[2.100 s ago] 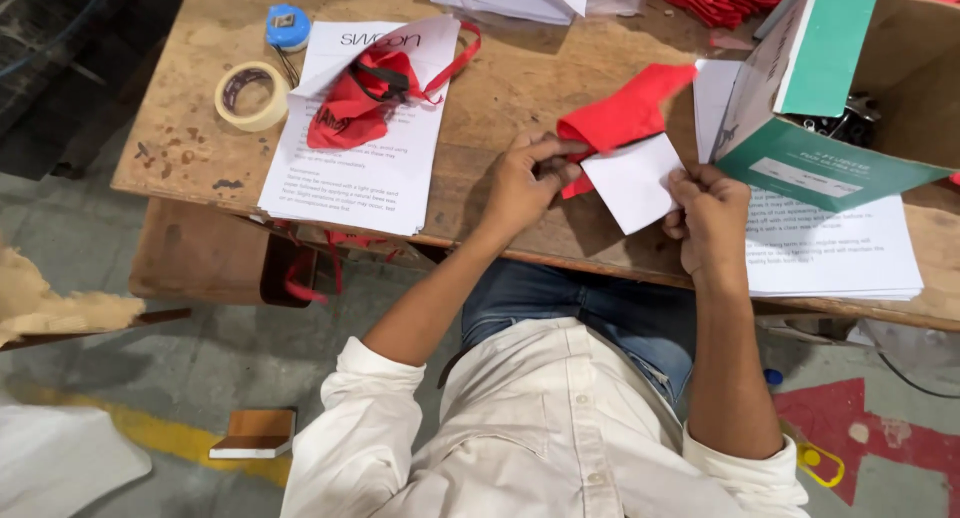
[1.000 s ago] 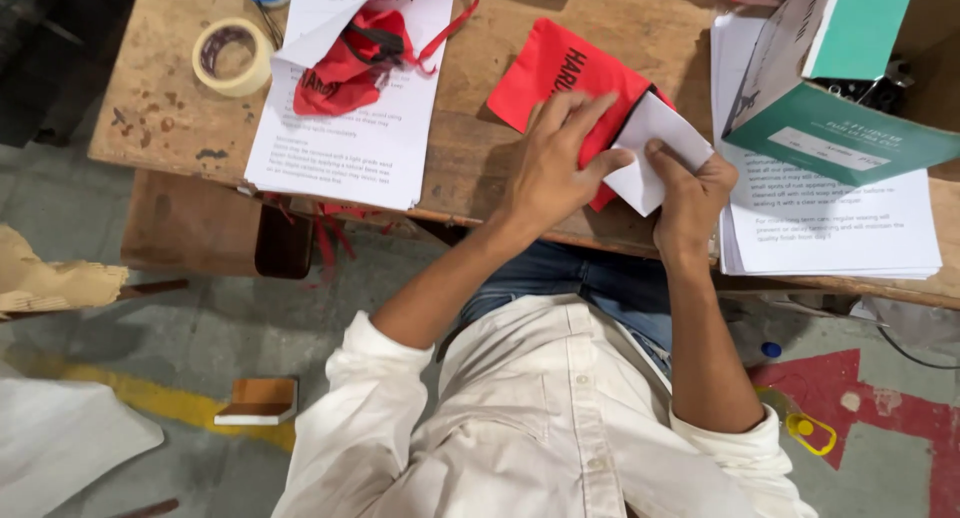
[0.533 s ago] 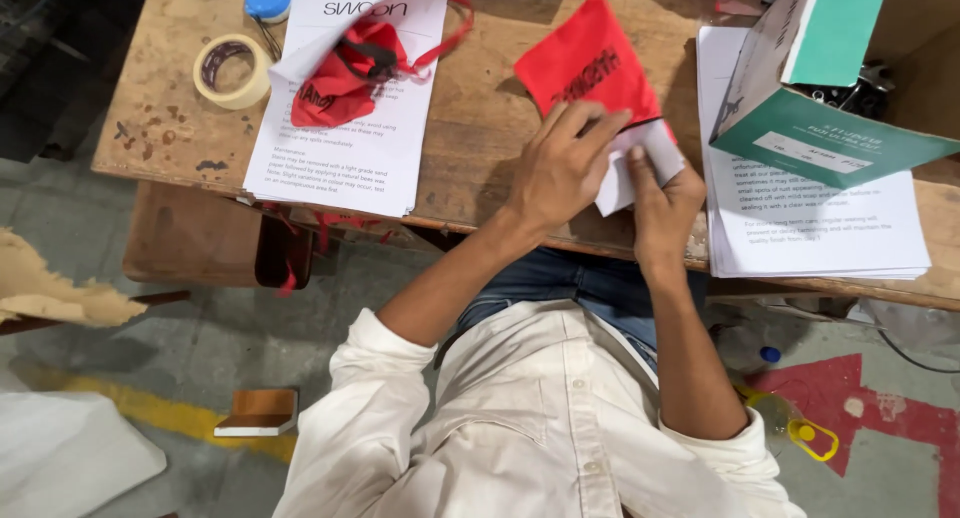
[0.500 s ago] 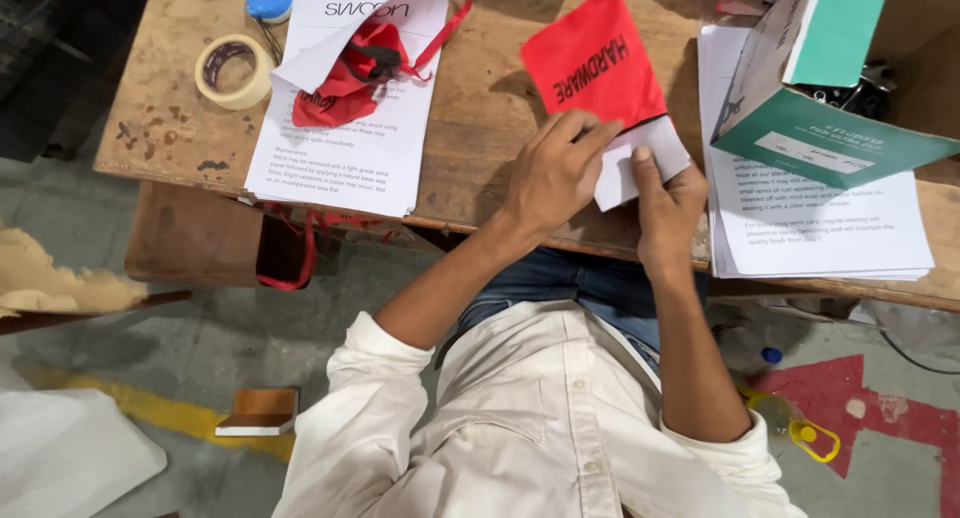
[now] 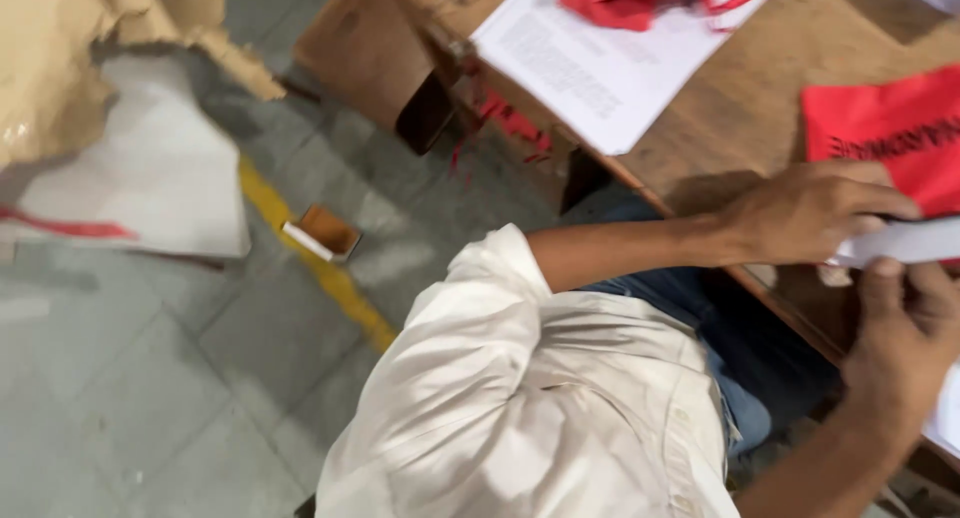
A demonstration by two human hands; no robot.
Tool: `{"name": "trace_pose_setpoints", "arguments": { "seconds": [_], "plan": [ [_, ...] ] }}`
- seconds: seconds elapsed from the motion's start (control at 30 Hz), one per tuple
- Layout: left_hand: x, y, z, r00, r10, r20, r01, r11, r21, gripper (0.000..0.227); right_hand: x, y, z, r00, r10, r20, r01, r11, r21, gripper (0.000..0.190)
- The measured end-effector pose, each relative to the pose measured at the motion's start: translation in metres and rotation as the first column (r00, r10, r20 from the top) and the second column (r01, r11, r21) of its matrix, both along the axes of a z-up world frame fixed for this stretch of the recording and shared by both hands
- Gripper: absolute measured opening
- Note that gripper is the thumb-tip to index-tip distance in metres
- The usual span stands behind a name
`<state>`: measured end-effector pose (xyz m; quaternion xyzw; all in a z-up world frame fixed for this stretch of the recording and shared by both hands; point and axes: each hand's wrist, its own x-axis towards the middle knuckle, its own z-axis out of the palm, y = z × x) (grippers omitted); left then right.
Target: The person folds printed paper instruction sheets and inserts them into red drawstring pouches at a workbench, then sets the filled pouches aside with a stack of completed pouches. They repeat this for several pouches, occasionally picking up a new pouch and sheet from the table.
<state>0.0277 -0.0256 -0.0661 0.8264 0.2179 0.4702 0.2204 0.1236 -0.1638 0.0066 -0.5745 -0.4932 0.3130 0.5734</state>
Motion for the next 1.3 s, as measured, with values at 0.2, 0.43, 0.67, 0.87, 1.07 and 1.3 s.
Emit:
{"name": "trace_pose_setpoints", "arguments": {
  "seconds": [0.2,0.43,0.67,0.87,1.07,1.3],
  "plan": [
    [0.0,-0.005,-0.003,0.985,-0.098,0.144,0.132,0.961,-0.243,0.033,0.046,0.02,-0.06,0.99,-0.03,-0.139,0.006,0.985,-0.172,0.016],
    [0.02,-0.002,-0.026,0.992,-0.045,0.116,0.053,0.997,-0.064,0.051,0.043,0.036,-0.081,0.806,-0.314,0.501,0.373,0.928,-0.019,0.024],
    [-0.017,0.02,0.007,0.932,0.294,-0.212,-0.272,0.954,0.125,0.031,0.002,0.035,-0.051,0.702,-0.23,0.673,0.256,0.965,0.063,0.009],
    [-0.055,0.003,0.056,0.73,0.144,-0.668,-0.056,0.987,0.15,0.059,-0.006,0.03,-0.028,0.517,-0.261,0.815,0.212,0.962,0.174,0.011],
    [-0.072,-0.004,0.086,0.717,0.025,-0.697,0.072,0.991,0.11,0.071,-0.011,0.027,-0.02,0.681,-0.234,0.694,0.057,0.962,0.268,0.018],
    [-0.067,-0.001,0.08,0.739,-0.008,-0.673,0.11,0.988,0.109,0.064,0.016,0.036,-0.023,0.92,-0.386,-0.065,0.39,0.918,0.067,0.039]
  ]
}}
